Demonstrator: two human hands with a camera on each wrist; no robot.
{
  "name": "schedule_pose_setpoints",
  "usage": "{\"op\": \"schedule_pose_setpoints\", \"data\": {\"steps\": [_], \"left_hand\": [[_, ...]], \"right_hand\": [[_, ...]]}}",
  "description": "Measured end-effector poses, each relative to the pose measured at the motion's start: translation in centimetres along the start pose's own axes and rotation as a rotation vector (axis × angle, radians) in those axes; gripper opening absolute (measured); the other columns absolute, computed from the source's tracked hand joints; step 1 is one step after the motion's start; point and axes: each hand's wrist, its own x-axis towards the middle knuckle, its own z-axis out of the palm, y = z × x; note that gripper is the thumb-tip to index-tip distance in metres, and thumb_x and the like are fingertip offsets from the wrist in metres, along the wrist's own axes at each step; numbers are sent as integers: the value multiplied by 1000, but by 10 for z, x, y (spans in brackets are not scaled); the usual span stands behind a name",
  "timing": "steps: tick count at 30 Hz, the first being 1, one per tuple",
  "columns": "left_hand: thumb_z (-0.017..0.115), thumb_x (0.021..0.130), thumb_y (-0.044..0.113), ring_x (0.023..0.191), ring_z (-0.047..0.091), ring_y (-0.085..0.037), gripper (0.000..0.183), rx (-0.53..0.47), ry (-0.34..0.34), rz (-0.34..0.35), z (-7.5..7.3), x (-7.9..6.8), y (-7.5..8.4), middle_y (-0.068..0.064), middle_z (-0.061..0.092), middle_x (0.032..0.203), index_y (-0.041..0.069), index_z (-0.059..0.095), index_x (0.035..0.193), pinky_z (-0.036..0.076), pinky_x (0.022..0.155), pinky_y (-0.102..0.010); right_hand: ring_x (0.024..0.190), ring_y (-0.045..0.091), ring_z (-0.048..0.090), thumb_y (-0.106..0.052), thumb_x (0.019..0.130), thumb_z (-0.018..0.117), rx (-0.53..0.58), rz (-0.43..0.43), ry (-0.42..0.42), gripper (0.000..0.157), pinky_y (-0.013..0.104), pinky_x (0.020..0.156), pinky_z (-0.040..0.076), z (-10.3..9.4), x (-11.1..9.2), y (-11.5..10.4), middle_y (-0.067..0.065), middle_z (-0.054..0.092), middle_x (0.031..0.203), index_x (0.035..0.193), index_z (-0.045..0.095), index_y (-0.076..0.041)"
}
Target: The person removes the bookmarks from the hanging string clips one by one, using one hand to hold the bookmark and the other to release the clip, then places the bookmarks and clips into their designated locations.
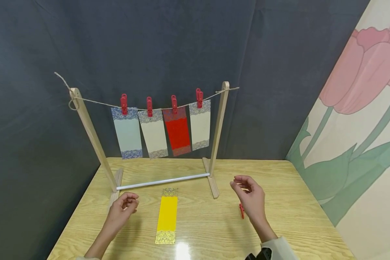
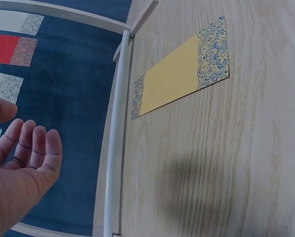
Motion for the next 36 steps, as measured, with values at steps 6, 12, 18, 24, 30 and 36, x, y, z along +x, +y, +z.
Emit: {"op": "schedule_pose_setpoints", "data": {"steps": [6, 12, 18, 24, 30, 36], "left_hand": [[63, 93, 3, 80, 58, -16, 15, 58, 23, 38, -3, 0, 5, -10, 59, 92, -4, 60, 106, 55, 69, -27], [63, 94, 5, 78, 58, -11, 15, 108, 42, 55, -8, 1, 9, -8, 60, 92, -3, 61, 107, 55, 68, -27], [64, 93, 5, 78, 58, -12, 12, 167, 60, 103, -13, 4, 14, -6, 61, 90, 1, 63, 104, 54, 66, -26], [65, 93, 6, 77, 58, -10, 12, 192, 80, 126, -19, 9, 19, -6, 62, 90, 2, 63, 104, 55, 66, -26], [63, 95, 10, 77, 59, -8, 14, 183, 80, 126, -23, 10, 22, -7, 61, 91, 0, 62, 105, 56, 68, -27], [62, 96, 8, 76, 60, -9, 14, 161, 98, 158, -29, 13, 26, -10, 60, 92, -2, 61, 105, 56, 68, -27]], "right_hand": [[82, 15, 62, 1, 85, 71, 19, -22, -43, 17, 21, 69, 49, 2, 3, -6, 17, 67, 97, 101, 67, 4], [82, 17, 62, 1, 85, 71, 54, -70, -97, 17, 23, 69, 50, 3, 6, -12, 20, 67, 97, 101, 67, 4], [82, 15, 63, -3, 85, 74, 91, -157, -138, 20, 23, 69, 51, 10, 19, 5, 12, 68, 96, 103, 67, 0], [84, 16, 63, -4, 85, 74, 113, -208, -174, 21, 24, 71, 51, 19, 28, 2, 9, 68, 98, 105, 67, -3], [82, 17, 63, 7, 83, 71, 129, -294, -215, 23, 26, 68, 51, 22, 24, -30, 20, 66, 99, 105, 65, 7], [81, 21, 62, 10, 82, 70, 132, -330, -265, 22, 28, 67, 52, 26, 23, -51, 21, 65, 99, 103, 63, 9]]}}
